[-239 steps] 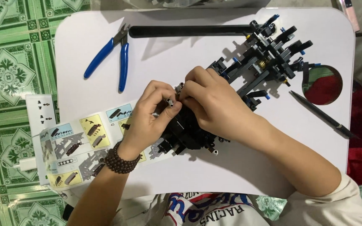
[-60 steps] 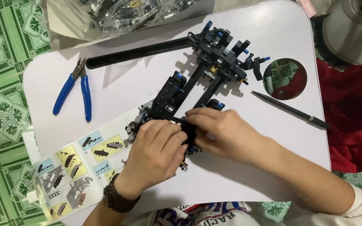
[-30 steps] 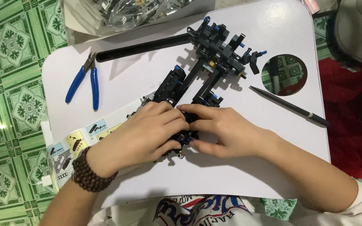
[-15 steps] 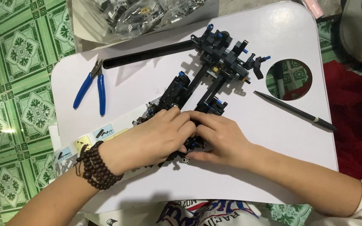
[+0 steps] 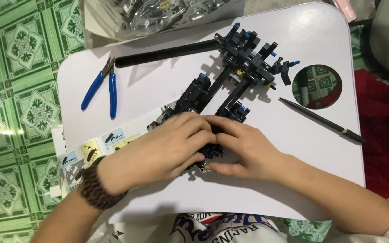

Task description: The person assembles a black mechanical model using small plastic parts and a blue-handled tool. They follow an instruction booklet, repeatedly pick up and place parts, and use the tool to press or adjust components on the partially built structure.

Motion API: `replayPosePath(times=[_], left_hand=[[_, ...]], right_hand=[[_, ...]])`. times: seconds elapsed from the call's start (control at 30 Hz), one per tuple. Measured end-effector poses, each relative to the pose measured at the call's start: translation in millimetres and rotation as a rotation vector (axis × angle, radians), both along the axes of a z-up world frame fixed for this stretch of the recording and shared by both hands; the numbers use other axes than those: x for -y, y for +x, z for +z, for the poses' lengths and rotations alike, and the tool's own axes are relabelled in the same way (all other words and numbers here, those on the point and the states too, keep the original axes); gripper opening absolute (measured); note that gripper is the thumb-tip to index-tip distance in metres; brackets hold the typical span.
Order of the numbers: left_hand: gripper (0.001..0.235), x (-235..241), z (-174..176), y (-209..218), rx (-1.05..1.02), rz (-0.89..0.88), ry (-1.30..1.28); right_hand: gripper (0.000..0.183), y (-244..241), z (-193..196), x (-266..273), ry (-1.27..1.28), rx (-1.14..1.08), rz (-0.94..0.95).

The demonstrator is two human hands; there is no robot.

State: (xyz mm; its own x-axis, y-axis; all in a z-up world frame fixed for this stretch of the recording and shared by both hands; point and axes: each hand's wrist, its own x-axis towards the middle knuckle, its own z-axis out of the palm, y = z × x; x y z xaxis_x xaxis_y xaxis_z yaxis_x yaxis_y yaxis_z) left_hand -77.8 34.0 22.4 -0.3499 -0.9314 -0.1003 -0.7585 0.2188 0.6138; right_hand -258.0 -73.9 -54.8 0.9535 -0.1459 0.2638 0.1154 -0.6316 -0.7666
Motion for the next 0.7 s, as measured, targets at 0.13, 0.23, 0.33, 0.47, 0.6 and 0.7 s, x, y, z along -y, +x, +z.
replayPosePath(times=[0.13, 0.23, 0.33, 0.47, 0.6, 0.7], left_hand=[[0.025, -42, -2, -11, -0.059, 0.281, -0.277], [0.026, -77, -42, -21, 0.188, 0.37, -0.476], [0.027, -88, -53, -24, 0.343, 0.326, -0.537], [0.023, -85, -58, -19, 0.325, 0.275, -0.589], [0.021, -79, -62, -16, 0.36, 0.31, -0.65], [0.025, -80, -80, -30, 0.461, 0.37, -0.649]], right_hand=[[0.033, -1, 14, -10, -0.081, 0.034, -0.022], [0.03, -1, 16, -21, -0.286, 0.033, -0.117], [0.032, 2, 20, -24, -0.246, 0.006, -0.112], [0.021, 5, 28, -24, -0.251, 0.005, -0.104], [0.026, 7, 20, -26, -0.443, 0.087, -0.192], [0.03, 14, 27, -32, -0.435, -0.011, -0.215]])
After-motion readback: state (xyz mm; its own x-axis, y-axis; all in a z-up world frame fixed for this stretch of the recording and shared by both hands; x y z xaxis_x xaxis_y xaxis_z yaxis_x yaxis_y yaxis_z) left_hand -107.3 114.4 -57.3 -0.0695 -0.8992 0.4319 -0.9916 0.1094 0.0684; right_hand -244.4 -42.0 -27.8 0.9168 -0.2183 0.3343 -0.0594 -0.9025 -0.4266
